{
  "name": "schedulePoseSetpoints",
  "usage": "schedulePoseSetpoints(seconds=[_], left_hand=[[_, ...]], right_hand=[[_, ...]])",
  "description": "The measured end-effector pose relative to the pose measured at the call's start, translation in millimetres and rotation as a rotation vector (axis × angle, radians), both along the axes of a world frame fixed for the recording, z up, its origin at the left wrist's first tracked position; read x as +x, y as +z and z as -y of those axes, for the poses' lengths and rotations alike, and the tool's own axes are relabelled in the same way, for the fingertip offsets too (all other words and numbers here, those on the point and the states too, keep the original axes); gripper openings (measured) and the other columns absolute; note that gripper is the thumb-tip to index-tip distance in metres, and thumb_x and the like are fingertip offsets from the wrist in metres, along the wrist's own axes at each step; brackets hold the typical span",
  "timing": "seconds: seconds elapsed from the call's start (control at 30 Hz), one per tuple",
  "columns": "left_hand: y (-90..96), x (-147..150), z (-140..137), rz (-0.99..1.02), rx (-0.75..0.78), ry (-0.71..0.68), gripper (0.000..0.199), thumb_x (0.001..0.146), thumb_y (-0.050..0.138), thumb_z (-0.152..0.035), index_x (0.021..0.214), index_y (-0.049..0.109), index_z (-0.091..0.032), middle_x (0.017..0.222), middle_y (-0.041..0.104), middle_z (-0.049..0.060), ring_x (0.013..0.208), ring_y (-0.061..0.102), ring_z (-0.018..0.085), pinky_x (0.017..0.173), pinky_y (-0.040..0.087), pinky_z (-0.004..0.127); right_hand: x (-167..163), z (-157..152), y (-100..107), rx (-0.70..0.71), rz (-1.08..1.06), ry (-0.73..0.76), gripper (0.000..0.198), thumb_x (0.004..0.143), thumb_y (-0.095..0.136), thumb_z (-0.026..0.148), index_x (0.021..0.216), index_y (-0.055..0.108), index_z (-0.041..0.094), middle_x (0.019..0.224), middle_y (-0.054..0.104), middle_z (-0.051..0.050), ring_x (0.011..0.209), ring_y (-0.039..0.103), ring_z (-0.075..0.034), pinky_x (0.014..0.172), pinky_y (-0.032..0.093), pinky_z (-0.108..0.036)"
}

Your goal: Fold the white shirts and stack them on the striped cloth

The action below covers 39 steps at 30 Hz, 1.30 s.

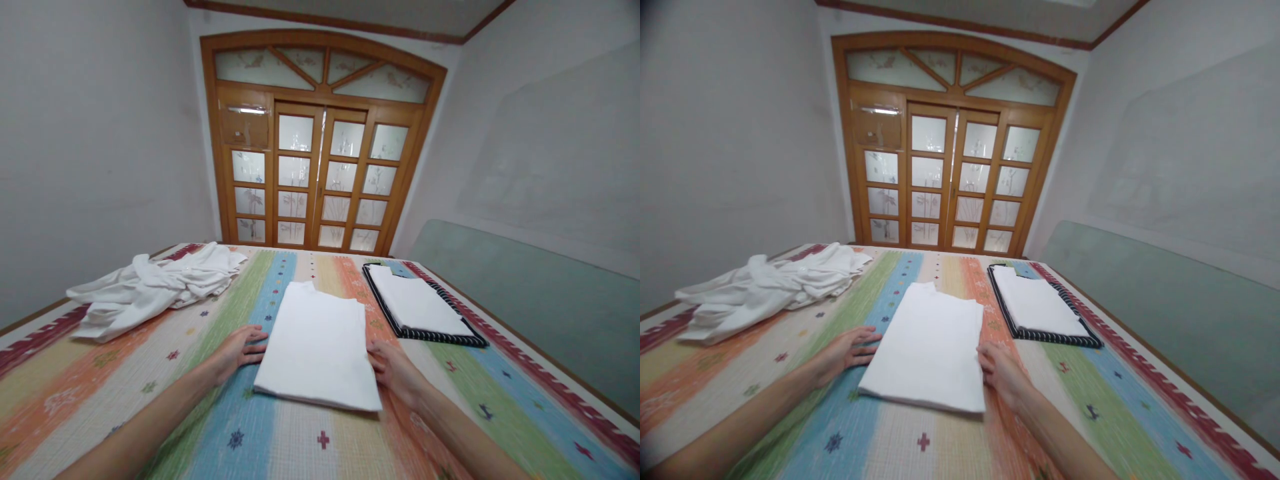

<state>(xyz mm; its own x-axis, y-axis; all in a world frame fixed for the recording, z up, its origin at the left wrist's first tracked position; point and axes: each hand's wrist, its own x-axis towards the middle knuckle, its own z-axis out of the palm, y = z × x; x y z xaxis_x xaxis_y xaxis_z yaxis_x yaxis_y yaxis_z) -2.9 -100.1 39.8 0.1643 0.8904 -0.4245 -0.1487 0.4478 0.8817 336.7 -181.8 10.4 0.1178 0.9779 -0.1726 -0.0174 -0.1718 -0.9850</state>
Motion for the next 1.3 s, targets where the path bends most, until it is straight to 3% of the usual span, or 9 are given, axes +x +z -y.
schedulePoseSetpoints(seconds=[0.17, 0.3, 0.57, 0.83, 0.9, 1.03, 1.1, 1.23, 1.3], left_hand=[[-5.4, 5.8, 1.2, -0.033, 0.012, -0.193, 0.029, 0.079, 0.062, -0.034, 0.1, 0.05, -0.018, 0.079, 0.067, 0.005, 0.063, 0.065, 0.015, 0.063, 0.055, 0.028], [-9.4, 16.1, -0.9, -0.13, 0.07, -0.303, 0.042, 0.07, 0.07, -0.045, 0.097, 0.052, -0.018, 0.077, 0.063, 0.0, 0.053, 0.058, 0.011, 0.053, 0.05, 0.026], [-12.1, 36.9, -4.9, -0.442, 0.293, -0.425, 0.035, 0.067, 0.07, -0.046, 0.081, 0.057, -0.016, 0.065, 0.061, 0.0, 0.052, 0.057, 0.014, 0.049, 0.045, 0.027], [-10.8, 41.8, -5.0, -0.403, 0.259, -0.382, 0.035, 0.061, 0.078, -0.039, 0.079, 0.059, -0.015, 0.064, 0.064, 0.001, 0.057, 0.06, 0.015, 0.054, 0.047, 0.027], [-10.3, 40.9, -6.0, -0.344, 0.213, -0.391, 0.037, 0.059, 0.079, -0.037, 0.081, 0.06, -0.014, 0.069, 0.067, 0.003, 0.06, 0.062, 0.016, 0.056, 0.048, 0.028], [-7.2, 42.2, -8.5, -0.234, 0.154, -0.388, 0.033, 0.056, 0.078, -0.028, 0.08, 0.062, -0.012, 0.074, 0.069, 0.006, 0.063, 0.062, 0.015, 0.058, 0.047, 0.025], [-5.5, 45.2, -9.5, -0.185, 0.13, -0.389, 0.028, 0.057, 0.075, -0.025, 0.079, 0.062, -0.013, 0.072, 0.068, 0.004, 0.061, 0.06, 0.013, 0.055, 0.045, 0.023], [-5.1, 52.6, -10.7, -0.093, 0.101, -0.39, 0.021, 0.059, 0.069, -0.022, 0.076, 0.059, -0.016, 0.064, 0.062, -0.001, 0.057, 0.056, 0.012, 0.05, 0.041, 0.021], [-7.3, 55.6, -11.3, -0.068, 0.09, -0.398, 0.022, 0.06, 0.069, -0.025, 0.077, 0.059, -0.016, 0.067, 0.063, 0.0, 0.06, 0.058, 0.013, 0.052, 0.044, 0.022]], right_hand=[[3.5, -16.3, 5.0, -0.133, -0.003, 0.074, 0.022, 0.08, 0.058, 0.039, 0.081, 0.061, 0.017, 0.081, 0.074, -0.009, 0.074, 0.07, -0.021, 0.067, 0.056, -0.032], [4.8, -28.3, 9.6, -0.22, -0.036, 0.078, 0.02, 0.074, 0.066, 0.032, 0.084, 0.063, 0.014, 0.076, 0.074, -0.008, 0.068, 0.068, -0.019, 0.06, 0.052, -0.026], [4.8, -28.6, 24.8, -0.159, -0.189, 0.032, 0.02, 0.069, 0.071, 0.022, 0.083, 0.058, 0.019, 0.069, 0.07, 0.001, 0.058, 0.065, -0.014, 0.053, 0.049, -0.022], [15.8, -41.1, 1.8, -0.314, -0.299, 0.014, 0.027, 0.078, 0.068, 0.026, 0.098, 0.064, 0.008, 0.084, 0.076, -0.014, 0.074, 0.072, -0.023, 0.077, 0.057, -0.034], [15.0, -42.1, 0.2, -0.284, -0.301, -0.024, 0.029, 0.076, 0.072, 0.024, 0.099, 0.065, 0.008, 0.085, 0.076, -0.014, 0.074, 0.073, -0.023, 0.077, 0.058, -0.035], [13.0, -43.8, 4.1, -0.106, -0.169, -0.262, 0.048, 0.062, 0.083, 0.012, 0.106, 0.062, 0.013, 0.086, 0.077, -0.009, 0.072, 0.074, -0.022, 0.073, 0.06, -0.034], [13.2, -43.9, 8.2, -0.107, -0.123, -0.309, 0.053, 0.061, 0.083, 0.009, 0.108, 0.062, 0.014, 0.085, 0.077, -0.007, 0.07, 0.074, -0.021, 0.072, 0.061, -0.033], [14.5, -41.5, 17.6, -0.306, -0.264, -0.1, 0.032, 0.078, 0.072, 0.021, 0.106, 0.065, 0.007, 0.085, 0.077, -0.013, 0.069, 0.073, -0.022, 0.075, 0.06, -0.034], [15.5, -40.6, 19.8, -0.386, -0.372, 0.015, 0.034, 0.087, 0.063, 0.029, 0.11, 0.064, 0.005, 0.089, 0.076, -0.015, 0.073, 0.074, -0.023, 0.079, 0.059, -0.036]])
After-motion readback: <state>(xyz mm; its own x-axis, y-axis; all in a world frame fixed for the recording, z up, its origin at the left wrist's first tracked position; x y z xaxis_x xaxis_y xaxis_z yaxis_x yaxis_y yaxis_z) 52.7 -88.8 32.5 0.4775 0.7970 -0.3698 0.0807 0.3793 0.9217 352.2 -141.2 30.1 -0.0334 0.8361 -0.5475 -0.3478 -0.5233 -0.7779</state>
